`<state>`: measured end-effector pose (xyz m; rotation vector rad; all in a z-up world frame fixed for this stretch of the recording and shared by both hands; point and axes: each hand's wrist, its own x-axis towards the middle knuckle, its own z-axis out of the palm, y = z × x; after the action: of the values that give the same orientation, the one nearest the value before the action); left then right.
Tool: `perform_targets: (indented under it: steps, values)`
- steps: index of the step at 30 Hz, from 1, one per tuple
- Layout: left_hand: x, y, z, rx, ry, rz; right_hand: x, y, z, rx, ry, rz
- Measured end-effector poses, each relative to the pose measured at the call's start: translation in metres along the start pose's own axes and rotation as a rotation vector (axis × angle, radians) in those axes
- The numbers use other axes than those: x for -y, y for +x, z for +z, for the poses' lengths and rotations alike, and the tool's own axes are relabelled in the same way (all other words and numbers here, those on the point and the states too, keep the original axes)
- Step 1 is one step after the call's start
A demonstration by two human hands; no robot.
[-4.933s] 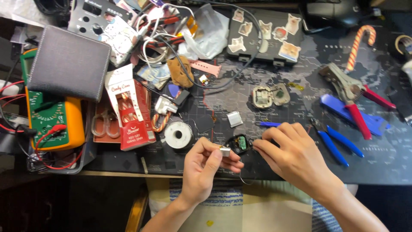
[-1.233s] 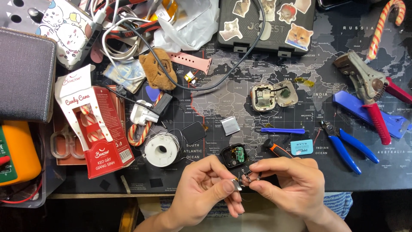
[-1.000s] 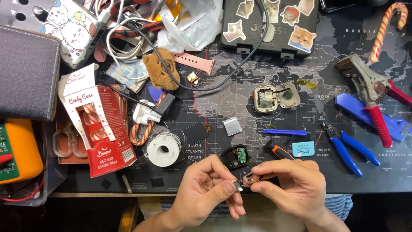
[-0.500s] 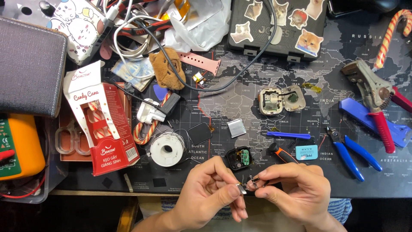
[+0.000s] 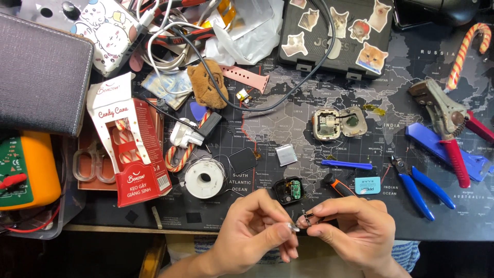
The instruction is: Soldering wires to a small electronic circuit board on a workbench
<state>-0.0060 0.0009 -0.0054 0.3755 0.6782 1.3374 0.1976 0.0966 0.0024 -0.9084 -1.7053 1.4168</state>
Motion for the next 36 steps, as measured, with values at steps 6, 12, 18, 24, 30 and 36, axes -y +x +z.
perform_targets:
  steps: [6, 12, 18, 24, 30, 36]
  values:
    - [0.004, 0.005, 0.007, -0.020, 0.184, 0.446, -0.001, 0.000, 0.000, -0.010, -0.025, -0.022]
    - [0.004, 0.007, 0.012, -0.132, 0.546, 0.667, 0.001, 0.002, 0.003, -0.010, -0.028, -0.061]
    - [-0.001, 0.007, 0.019, -0.111, 0.462, 0.608, 0.002, 0.003, 0.005, -0.038, -0.106, -0.086]
    - [-0.001, 0.009, 0.015, -0.133, 0.529, 0.623, 0.000, 0.004, 0.004, -0.023, -0.138, -0.113]
    - [-0.002, 0.009, 0.018, -0.134, 0.504, 0.597, 0.000, 0.004, 0.002, -0.026, -0.172, -0.113]
    - [-0.003, 0.009, 0.020, -0.135, 0.508, 0.588, 0.000, 0.006, 0.003, -0.002, -0.096, -0.124]
